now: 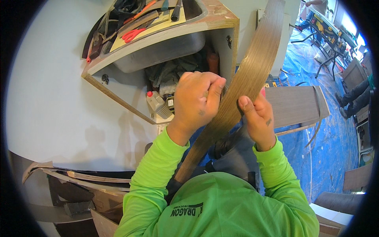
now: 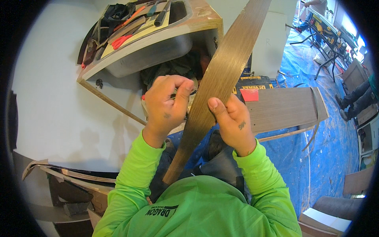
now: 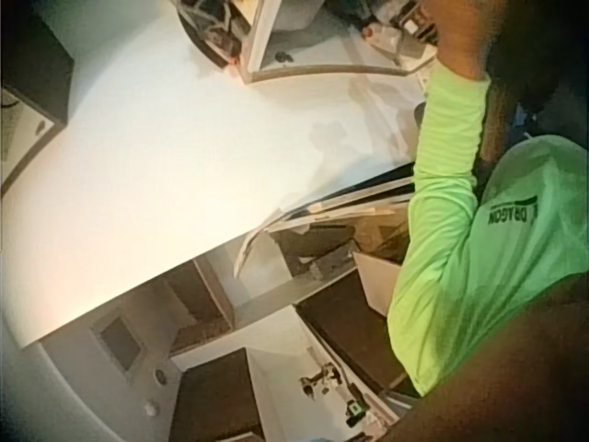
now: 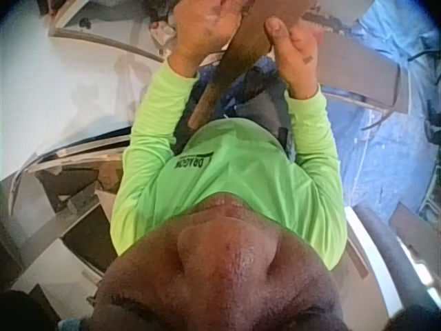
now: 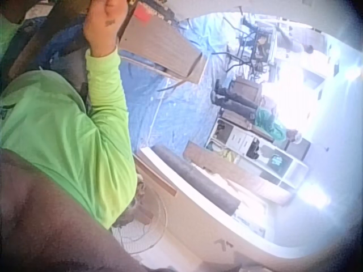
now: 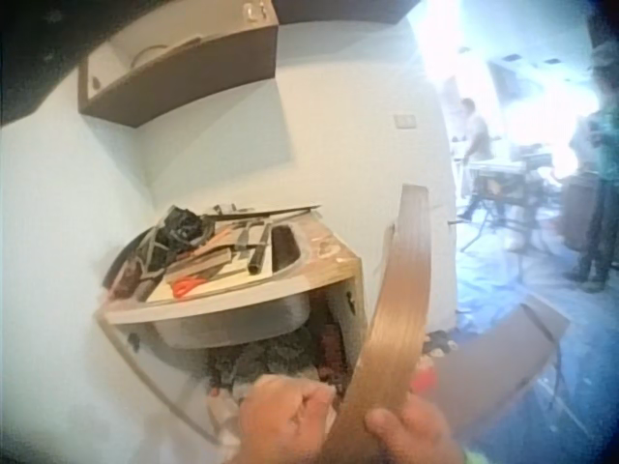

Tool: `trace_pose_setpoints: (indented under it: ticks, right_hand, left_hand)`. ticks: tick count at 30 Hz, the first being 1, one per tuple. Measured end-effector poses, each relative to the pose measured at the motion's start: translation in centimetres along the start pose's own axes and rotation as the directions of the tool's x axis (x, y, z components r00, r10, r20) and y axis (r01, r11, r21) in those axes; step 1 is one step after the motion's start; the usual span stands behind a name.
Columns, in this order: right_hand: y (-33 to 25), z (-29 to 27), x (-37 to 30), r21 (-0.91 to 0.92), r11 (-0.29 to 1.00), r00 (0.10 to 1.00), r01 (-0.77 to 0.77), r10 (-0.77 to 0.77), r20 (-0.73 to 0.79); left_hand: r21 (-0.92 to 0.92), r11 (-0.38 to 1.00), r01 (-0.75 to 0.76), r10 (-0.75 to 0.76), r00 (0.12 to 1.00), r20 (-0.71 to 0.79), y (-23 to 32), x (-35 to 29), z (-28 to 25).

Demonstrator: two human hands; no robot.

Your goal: The person holds a long wooden trim piece, peels off the backing from the adhesive strip, and presses it against the wall under a cabinet. They smooth the trim along the wall to secure it in place.

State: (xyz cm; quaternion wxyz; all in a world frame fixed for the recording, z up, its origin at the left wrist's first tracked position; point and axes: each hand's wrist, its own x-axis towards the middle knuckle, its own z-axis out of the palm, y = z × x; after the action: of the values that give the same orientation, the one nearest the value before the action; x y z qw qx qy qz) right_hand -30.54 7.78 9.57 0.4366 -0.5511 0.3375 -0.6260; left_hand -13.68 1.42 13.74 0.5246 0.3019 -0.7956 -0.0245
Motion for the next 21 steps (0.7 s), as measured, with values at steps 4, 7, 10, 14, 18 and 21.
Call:
trace_pose_setpoints:
  ticks: [4, 7, 10, 14, 18, 21]
  right_hand:
    - [0.23, 0.24, -0.14, 0.000, 1.000, 1.000, 0.022, -0.022, -0.020]
    - [0.18, 0.03, -0.13, 0.022, 0.999, 0.998, 0.027, -0.026, -0.049]
    - [0.13, -0.20, -0.01, -0.010, 0.999, 0.998, 0.046, -0.047, -0.035]
    - [0.08, -0.08, -0.04, 0.041, 0.999, 1.000, 0.013, -0.012, -0.017]
    - [-0.20, -0.10, -0.40, -0.015, 1.000, 1.000, -0.010, 0.010, 0.011]
    - [-0.07, -0.06, -0.52, -0.018, 1.000, 1.000, 0.008, -0.008, 0.008]
  left_hand:
    - [-0.117, 0.986, 0.118, -0.118, 0.993, 0.005, -0.36, -0.03, -0.07]
    - [-0.316, 0.885, 0.343, -0.353, 0.935, 0.027, -0.43, -0.22, -0.24]
    - [-0.377, 0.852, 0.364, -0.357, 0.930, 0.090, -0.64, -0.13, -0.53]
    - [-0.192, 0.976, 0.104, -0.077, 0.987, 0.143, -0.25, -0.58, -0.18]
    - [-0.034, 0.999, -0.010, 0.015, 0.992, 0.125, 0.06, -0.47, -0.19]
    - [-0.210, 0.905, 0.371, -0.372, 0.927, 0.035, -0.76, -0.24, -0.21]
